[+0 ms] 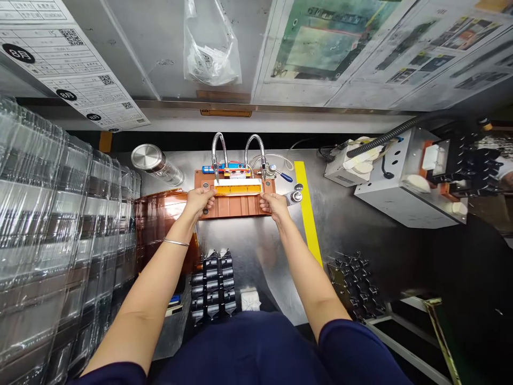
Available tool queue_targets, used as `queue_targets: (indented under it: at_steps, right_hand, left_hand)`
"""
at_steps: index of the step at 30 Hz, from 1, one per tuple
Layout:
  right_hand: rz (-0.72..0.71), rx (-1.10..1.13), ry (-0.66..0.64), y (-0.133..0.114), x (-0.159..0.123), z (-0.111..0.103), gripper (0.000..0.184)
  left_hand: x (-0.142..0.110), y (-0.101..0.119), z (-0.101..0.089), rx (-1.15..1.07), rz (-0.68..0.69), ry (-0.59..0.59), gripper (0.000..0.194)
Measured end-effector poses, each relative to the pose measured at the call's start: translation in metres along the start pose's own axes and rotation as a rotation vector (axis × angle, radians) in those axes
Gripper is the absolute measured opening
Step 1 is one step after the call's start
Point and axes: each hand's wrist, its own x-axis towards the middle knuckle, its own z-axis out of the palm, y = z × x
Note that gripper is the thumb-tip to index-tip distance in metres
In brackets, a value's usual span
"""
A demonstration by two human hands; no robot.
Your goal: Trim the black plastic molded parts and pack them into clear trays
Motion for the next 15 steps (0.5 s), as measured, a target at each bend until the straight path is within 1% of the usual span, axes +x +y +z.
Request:
queue_targets:
  at_steps: [2,4,5,6,9,10,11,12,13,14,15]
  right_hand:
    - [-0.061,-0.024,0.006,0.015,-0.012,-0.005,0.02]
    - [-0.163,-0.107,-0.035,0.048,-0.038,-0.009,0.021]
    - [-0.208,-0.184,-0.093,0.07,-0.056,-0.01,0.027]
    - [-0.227,-0.283,-0.171,0.094,-0.075,-0.01,0.036]
    - [-0.232,-0.641,-0.406,0.168,-0.13,-0.01,0.071]
    - [-0.265,-0.705,-0.445,0.187,-0.143,-0.009,0.075]
    - [-0.284,-0.745,-0.463,0.2,-0.151,-0.01,0.07]
    - [-0.292,-0.749,-0.465,0.208,-0.156,-0.011,0.058]
    - [-0.291,-0.729,-0.453,0.208,-0.156,-0.012,0.044]
    - [-0.288,-0.7,-0.431,0.202,-0.154,-0.015,0.031]
    - [-0.303,-0.681,-0.402,0.19,-0.15,-0.018,0.024]
  left_hand:
    - [-0.002,0.0,-0.005,-0.03,-0.026,-0.045,0.017]
    - [-0.006,-0.004,-0.012,-0.08,-0.018,-0.075,0.011]
    - [-0.01,-0.008,-0.016,-0.104,-0.003,-0.082,0.009]
    - [-0.015,-0.013,-0.02,-0.125,0.013,-0.09,0.01]
    - [-0.033,-0.034,-0.031,-0.144,0.04,-0.09,0.014]
    - [-0.039,-0.042,-0.035,-0.14,0.045,-0.085,0.014]
    - [-0.044,-0.049,-0.038,-0.134,0.056,-0.079,0.013]
    - [-0.049,-0.055,-0.042,-0.125,0.074,-0.07,0.012]
    - [-0.053,-0.061,-0.045,-0.109,0.103,-0.059,0.012]
    - [-0.056,-0.066,-0.049,-0.083,0.148,-0.046,0.014]
    - [-0.058,-0.069,-0.053,-0.044,0.21,-0.025,0.016]
